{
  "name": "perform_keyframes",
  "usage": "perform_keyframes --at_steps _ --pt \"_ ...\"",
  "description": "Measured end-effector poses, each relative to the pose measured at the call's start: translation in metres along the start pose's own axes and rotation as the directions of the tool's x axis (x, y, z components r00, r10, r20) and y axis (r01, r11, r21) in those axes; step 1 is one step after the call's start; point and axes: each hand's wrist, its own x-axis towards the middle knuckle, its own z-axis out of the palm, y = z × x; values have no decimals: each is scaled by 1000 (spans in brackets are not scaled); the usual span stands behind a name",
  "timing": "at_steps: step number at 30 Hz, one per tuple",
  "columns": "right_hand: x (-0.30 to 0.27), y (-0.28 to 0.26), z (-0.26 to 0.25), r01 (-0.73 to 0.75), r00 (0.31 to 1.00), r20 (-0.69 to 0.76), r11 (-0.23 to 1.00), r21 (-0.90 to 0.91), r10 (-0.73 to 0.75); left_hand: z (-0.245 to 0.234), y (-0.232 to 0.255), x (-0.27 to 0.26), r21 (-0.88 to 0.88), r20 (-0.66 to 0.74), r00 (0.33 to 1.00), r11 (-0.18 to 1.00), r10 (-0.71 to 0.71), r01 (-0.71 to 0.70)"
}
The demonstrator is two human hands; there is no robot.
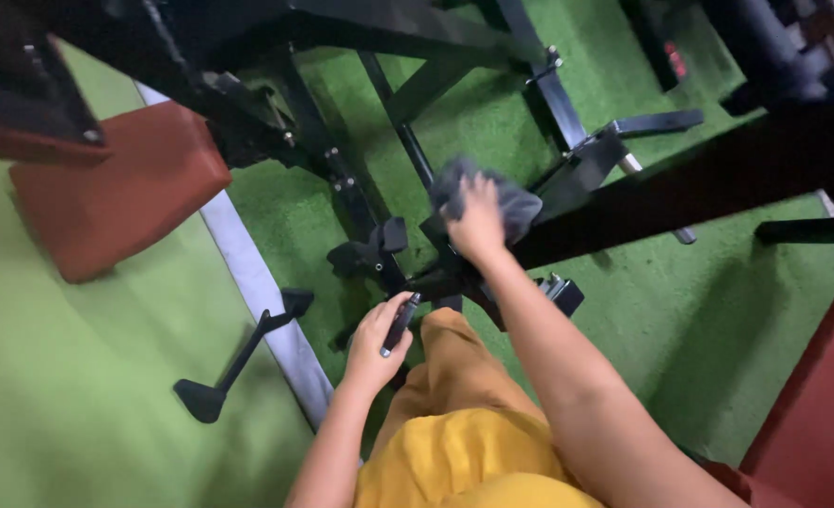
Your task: Cleaning various gym machines and benches with a spray bottle and cloth.
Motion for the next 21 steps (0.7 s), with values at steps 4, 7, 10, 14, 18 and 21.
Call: perform_keyframes --at_steps 4,7,10,14,18,21 --pt "18 47 58 -89 980 161 978 -191 121 10 -10 34 27 21 995 995 -100 99" --pt "35 78 78 -243 957 117 952 -186 267 14 -6 47 -10 46 994 995 -99 100" --pt "78 64 58 -342 889 228 906 -250 398 24 -5 68 -30 40 994 994 -102 104" --pt "103 43 41 -517 728 243 747 -418 641 24 9 82 -61 26 993 991 -117 119" --pt "131 69 43 -672 626 248 673 -309 740 27 6 85 -67 48 991 989 -129 132" --pt "133 78 48 -671 568 307 646 -365 764 28 1 81 -84 54 991 988 -123 128"
